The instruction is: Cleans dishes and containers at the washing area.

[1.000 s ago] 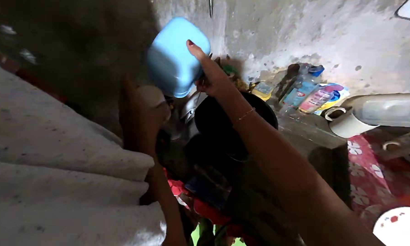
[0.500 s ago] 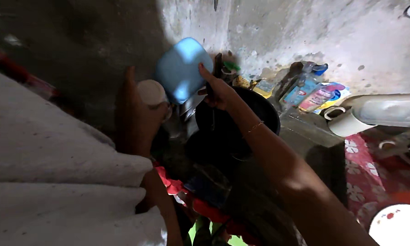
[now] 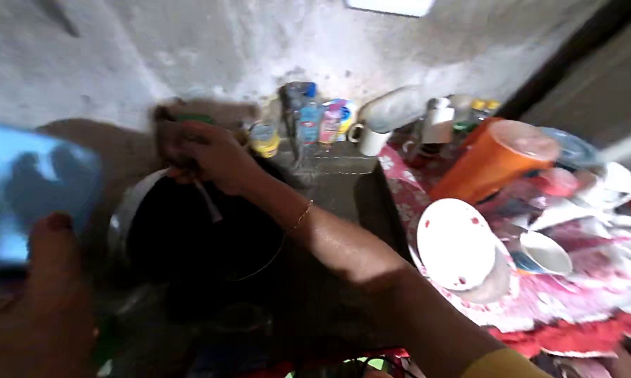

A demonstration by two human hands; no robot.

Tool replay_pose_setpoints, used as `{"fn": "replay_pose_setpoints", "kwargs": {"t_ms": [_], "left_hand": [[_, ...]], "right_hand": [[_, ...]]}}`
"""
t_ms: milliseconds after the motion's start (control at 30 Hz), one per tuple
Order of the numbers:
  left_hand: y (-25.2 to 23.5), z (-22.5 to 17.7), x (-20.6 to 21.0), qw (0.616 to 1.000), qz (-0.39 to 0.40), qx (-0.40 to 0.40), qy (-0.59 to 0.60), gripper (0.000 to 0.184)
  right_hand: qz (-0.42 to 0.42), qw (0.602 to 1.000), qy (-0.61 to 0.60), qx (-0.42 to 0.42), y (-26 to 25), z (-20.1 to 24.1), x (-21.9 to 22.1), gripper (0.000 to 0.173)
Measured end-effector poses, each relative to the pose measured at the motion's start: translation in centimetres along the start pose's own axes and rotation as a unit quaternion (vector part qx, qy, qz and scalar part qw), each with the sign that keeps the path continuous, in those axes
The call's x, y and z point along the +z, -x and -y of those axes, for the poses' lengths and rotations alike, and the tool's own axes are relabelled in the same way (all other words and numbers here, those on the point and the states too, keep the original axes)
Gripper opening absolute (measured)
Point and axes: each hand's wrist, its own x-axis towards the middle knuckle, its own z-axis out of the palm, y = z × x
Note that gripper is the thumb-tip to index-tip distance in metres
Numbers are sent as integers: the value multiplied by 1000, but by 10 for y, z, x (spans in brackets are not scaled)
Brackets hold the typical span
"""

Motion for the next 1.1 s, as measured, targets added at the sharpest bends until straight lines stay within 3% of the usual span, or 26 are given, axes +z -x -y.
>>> {"fn": "replay_pose_setpoints", "kwargs": {"t_ms": [67, 100, 167, 233, 367, 433, 567, 633, 733, 867, 967, 1100], "left_hand": [[-35, -70, 20, 988, 94, -13, 123, 62], [-51, -90, 34, 979, 127, -7, 158, 62], [-74, -101, 73, 970, 147, 22, 190, 54], [-92, -126, 101, 959, 173, 54, 217, 41], [-109, -191, 139, 947, 226, 73, 215, 31], [-112, -214, 162, 939, 260, 89, 207, 29], [-114, -238, 222, 917, 318, 97, 220, 28], [-113, -247, 250, 912, 339, 86, 215, 31], [-110, -260, 280, 902, 368, 78, 212, 33], [-106, -273, 303, 896, 376, 58, 228, 33], [-102, -278, 320, 901, 346, 65, 252, 33], [-96, -287, 343, 914, 300, 62, 266, 33]], "right_hand": [[-3, 990, 75, -121, 7, 19, -20, 30], [2, 973, 141, -184, 11, 27, -32, 27], [6, 927, 259, -272, 17, 41, -56, 21], [-17, 904, 322, -279, 22, 52, -82, 17], [2, 923, 329, -200, 28, 61, -170, 21], [-71, 904, 408, -106, 35, 71, -227, 31], [-355, 754, 548, 67, 51, 73, -349, 62], [-393, 683, 602, 128, 56, 65, -393, 72], [-348, 628, 663, 212, 59, 56, -429, 80], [-299, 644, 654, 260, 60, 48, -447, 69], [-320, 667, 635, 223, 64, 45, -460, 60], [-326, 730, 585, 136, 68, 45, -474, 67]]}}
